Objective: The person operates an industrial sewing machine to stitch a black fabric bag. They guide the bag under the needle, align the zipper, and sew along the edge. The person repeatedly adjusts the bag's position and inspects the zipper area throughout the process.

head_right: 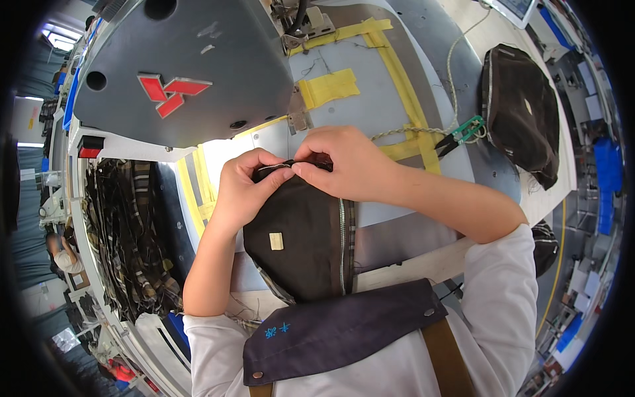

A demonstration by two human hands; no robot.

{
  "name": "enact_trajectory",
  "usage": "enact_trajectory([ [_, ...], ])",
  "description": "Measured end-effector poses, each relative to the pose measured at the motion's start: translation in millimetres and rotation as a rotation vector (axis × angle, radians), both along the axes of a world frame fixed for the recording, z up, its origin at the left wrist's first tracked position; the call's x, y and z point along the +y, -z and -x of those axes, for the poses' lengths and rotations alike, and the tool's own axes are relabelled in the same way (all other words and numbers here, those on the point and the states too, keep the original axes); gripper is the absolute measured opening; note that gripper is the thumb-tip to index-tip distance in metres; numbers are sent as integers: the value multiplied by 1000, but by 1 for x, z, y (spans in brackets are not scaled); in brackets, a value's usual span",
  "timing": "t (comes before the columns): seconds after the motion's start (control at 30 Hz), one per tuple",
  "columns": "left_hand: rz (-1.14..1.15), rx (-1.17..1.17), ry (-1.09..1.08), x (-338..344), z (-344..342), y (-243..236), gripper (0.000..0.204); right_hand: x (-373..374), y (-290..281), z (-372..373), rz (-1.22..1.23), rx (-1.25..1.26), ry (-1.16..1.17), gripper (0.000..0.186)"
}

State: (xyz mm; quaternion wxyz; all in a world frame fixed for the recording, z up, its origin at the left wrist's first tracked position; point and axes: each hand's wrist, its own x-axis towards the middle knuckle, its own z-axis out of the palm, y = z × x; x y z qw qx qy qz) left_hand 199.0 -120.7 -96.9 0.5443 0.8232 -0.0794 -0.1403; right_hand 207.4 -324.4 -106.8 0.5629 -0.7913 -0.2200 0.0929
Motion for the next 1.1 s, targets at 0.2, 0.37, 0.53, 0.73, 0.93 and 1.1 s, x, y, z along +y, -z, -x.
enact_trajectory([
  [0.2, -150, -200, -25, -6, 6, 3, 13, 0, 4, -9, 190, -140, -29, 11],
  [0.37, -64, -134, -28, -1, 4, 6, 14, 2, -2, -7, 80, 82, 8, 10],
  [0.53, -32, -72, -37, -1, 3, 7, 13, 0, 1, -8, 57, 33, -9, 11],
  [0.73, -11, -112, -108, 1, 4, 10, 14, -3, -5, -12, 89, 298, -17, 18],
  [0.93, 45, -133, -148, 0, 3, 12, 13, 1, 2, -1, -29, 282, 124, 17],
  [1.1, -57, -149, -66, -4, 3, 4, 13, 3, 1, -6, 33, 71, 38, 13],
])
